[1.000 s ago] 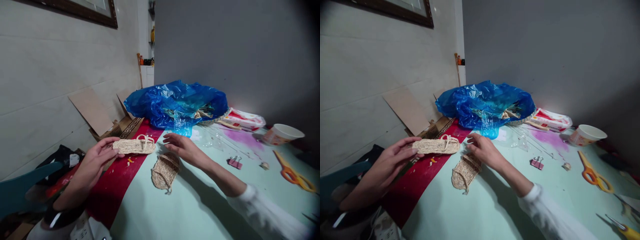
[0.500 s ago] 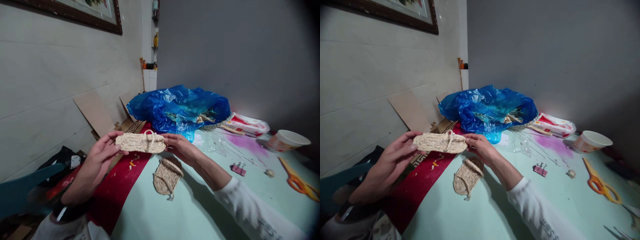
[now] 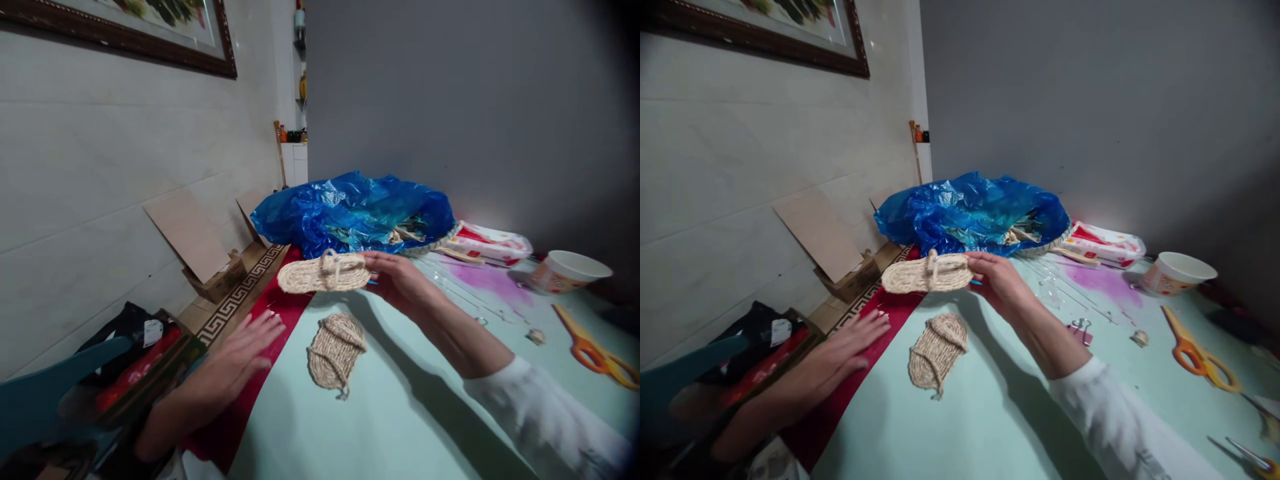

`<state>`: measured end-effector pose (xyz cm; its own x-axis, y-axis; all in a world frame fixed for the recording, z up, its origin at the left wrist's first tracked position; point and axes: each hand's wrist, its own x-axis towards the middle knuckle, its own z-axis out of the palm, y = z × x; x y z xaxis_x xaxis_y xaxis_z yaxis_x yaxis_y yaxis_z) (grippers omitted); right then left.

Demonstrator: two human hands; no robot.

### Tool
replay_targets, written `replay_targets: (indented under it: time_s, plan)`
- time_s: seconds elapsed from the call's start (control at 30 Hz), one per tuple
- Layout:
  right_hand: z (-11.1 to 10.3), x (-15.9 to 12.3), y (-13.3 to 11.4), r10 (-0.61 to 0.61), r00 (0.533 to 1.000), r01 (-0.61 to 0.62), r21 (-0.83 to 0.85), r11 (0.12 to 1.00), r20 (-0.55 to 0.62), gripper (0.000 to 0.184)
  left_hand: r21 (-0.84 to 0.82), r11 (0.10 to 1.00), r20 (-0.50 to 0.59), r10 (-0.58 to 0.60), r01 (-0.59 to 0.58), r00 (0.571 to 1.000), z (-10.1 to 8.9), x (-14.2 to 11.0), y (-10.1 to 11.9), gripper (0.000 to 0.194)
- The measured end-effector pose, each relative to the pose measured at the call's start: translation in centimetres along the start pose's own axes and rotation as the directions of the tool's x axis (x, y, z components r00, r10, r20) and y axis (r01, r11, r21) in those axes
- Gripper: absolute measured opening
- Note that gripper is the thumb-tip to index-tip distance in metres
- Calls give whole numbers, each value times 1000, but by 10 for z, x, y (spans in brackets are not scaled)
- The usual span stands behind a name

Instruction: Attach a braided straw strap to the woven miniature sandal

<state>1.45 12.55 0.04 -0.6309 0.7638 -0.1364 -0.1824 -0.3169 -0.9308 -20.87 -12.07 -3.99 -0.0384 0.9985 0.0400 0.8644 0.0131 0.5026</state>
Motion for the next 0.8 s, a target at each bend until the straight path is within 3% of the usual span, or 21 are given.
replay_targets:
  time_s: [0.03, 0.1, 0.37, 0.5, 0.6, 0.7, 0.77, 0.8]
  plan:
    - [-6, 0, -5, -8, 1000, 9, 11, 1000, -19, 14, 62, 996, 101, 59, -66, 993, 0, -2, -2, 50]
    - [-16, -3, -14, -25, 998, 26, 30, 999, -50, 12, 154, 980, 174, 99, -126, 980, -1, -5, -7, 55]
    - [-39, -13, -32, -80, 981, 94, 72, 993, -175, 13, 279, 953, 131, 80, -115, 988, -3, 9, -25, 56]
    - [-45, -17, -33, -84, 973, 106, 91, 990, -214, 15, 334, 939, 37, 73, -81, 997, -4, 28, -41, 57]
    - [-49, -19, -32, -87, 968, 114, 106, 988, -235, 16, 369, 929, -103, 8, 31, 995, -8, 46, -51, 59]
    - [-56, -20, -31, -82, 963, 117, 122, 986, -256, 15, 391, 917, -202, -2, 83, 979, -11, 59, -42, 58]
    - [-61, -20, -30, -72, 960, 111, 133, 985, -269, 13, 394, 918, -109, 90, -40, 990, -10, 62, -27, 54]
    - [-64, -20, -30, -64, 959, 105, 138, 985, -276, 12, 378, 913, 1, 162, -150, 987, -9, 62, -20, 53]
